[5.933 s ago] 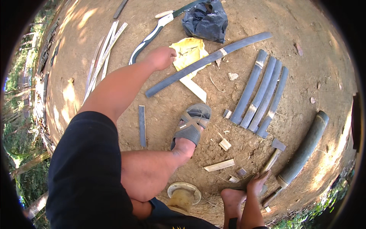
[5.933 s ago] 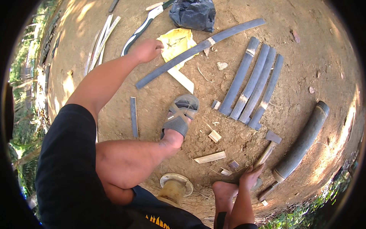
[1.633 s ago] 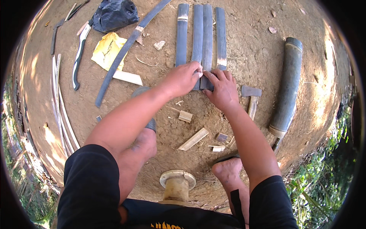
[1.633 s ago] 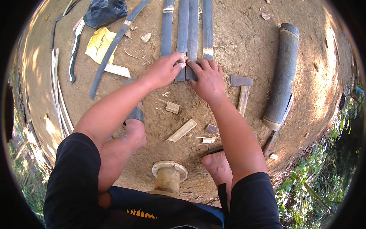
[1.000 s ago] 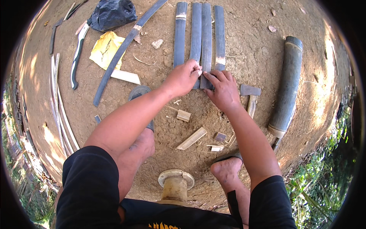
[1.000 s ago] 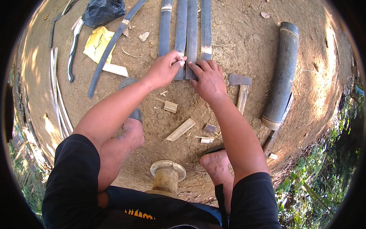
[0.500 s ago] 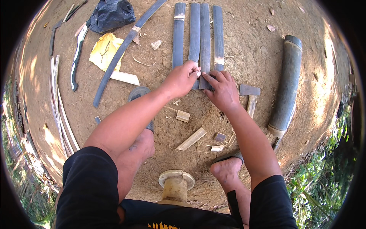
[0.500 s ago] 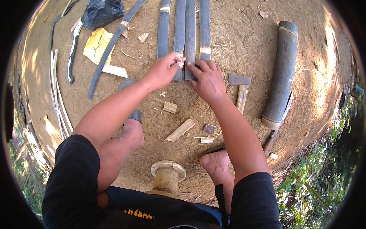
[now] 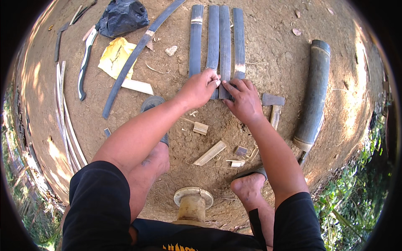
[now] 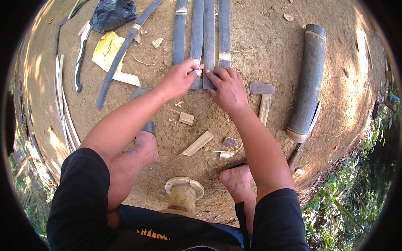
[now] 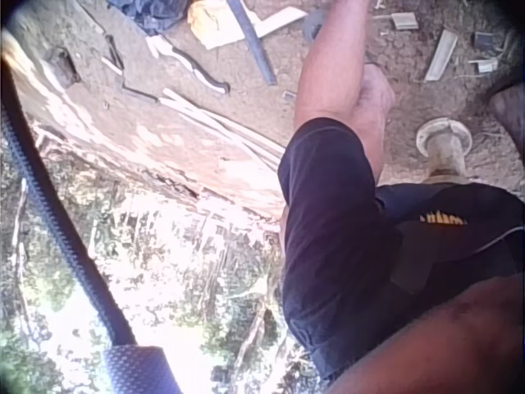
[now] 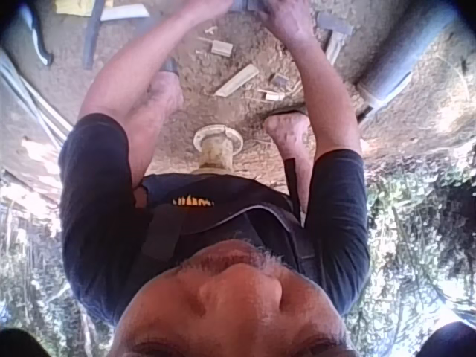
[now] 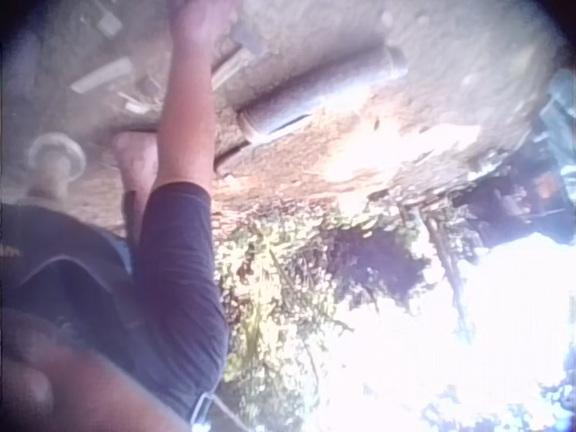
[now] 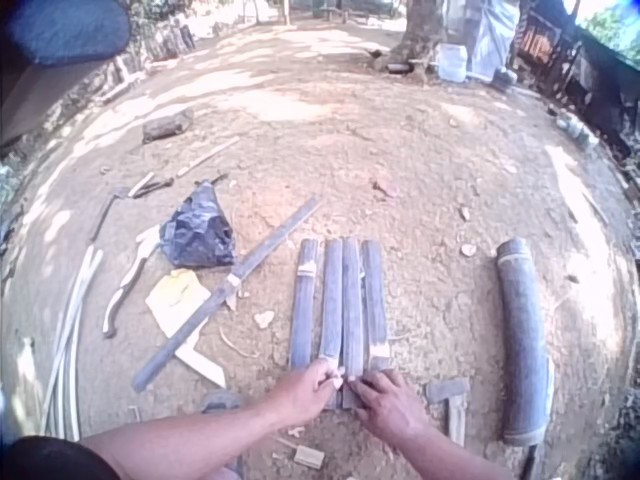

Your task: The person measures bamboo slats with a tape measure, trims and notches them using a hatchet, and assembles the pieces by hand to form a small structure.

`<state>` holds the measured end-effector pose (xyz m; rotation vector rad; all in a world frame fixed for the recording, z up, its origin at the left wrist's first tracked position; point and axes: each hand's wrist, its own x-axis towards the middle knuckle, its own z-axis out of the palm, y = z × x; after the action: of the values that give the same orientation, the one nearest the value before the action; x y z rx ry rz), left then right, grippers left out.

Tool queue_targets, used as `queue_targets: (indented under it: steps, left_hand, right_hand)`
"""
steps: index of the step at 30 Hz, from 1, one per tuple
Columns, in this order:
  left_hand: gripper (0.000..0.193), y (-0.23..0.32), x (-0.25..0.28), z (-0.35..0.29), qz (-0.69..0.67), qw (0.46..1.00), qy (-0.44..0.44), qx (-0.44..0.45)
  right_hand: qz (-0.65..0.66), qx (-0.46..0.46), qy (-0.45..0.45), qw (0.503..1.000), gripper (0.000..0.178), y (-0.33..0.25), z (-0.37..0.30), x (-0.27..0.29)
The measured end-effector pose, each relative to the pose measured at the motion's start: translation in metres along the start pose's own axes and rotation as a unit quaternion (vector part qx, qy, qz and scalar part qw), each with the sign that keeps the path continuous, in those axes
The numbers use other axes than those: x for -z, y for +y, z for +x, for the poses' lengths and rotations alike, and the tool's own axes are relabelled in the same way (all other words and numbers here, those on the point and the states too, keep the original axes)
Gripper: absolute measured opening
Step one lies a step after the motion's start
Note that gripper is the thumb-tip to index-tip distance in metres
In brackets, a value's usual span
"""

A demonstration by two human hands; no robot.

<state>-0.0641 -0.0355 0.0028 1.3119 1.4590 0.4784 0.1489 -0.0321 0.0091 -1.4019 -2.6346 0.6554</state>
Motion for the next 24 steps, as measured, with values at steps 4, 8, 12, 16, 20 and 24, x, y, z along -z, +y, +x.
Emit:
queue_targets:
  steps: [4,8,12,16,20,24]
  left_hand:
    - [0.017,0.0,0.0,0.0,0.001,1.0,0.003,-0.005]
    - [0.016,0.0,-0.001,0.0,-0.009,1.0,0.0,-0.002]
    - [0.015,-0.004,-0.001,0.0,-0.017,1.0,-0.002,-0.005]
    - [0.015,0.002,0.0,-0.001,-0.017,1.0,-0.007,0.002]
    - [0.017,-0.007,-0.001,-0.001,-0.028,0.999,0.01,-0.024]
    - [0.016,0.003,0.001,-0.007,0.023,0.996,0.047,-0.07]
  right_hand:
    - [0.002,0.003,0.007,1.0,0.06,0.001,0.0,-0.002]
    - [0.0,0.008,0.017,1.0,0.061,0.001,-0.001,-0.002]
    - [0.008,0.011,0.021,1.0,0.061,0.001,-0.001,-0.002]
    - [0.01,0.013,0.023,1.0,0.061,0.002,-0.002,-0.002]
    - [0.011,0.011,0.026,1.0,0.061,0.0,0.0,-0.004]
    - [0.011,-0.005,0.008,1.0,0.061,0.004,-0.002,-0.005]
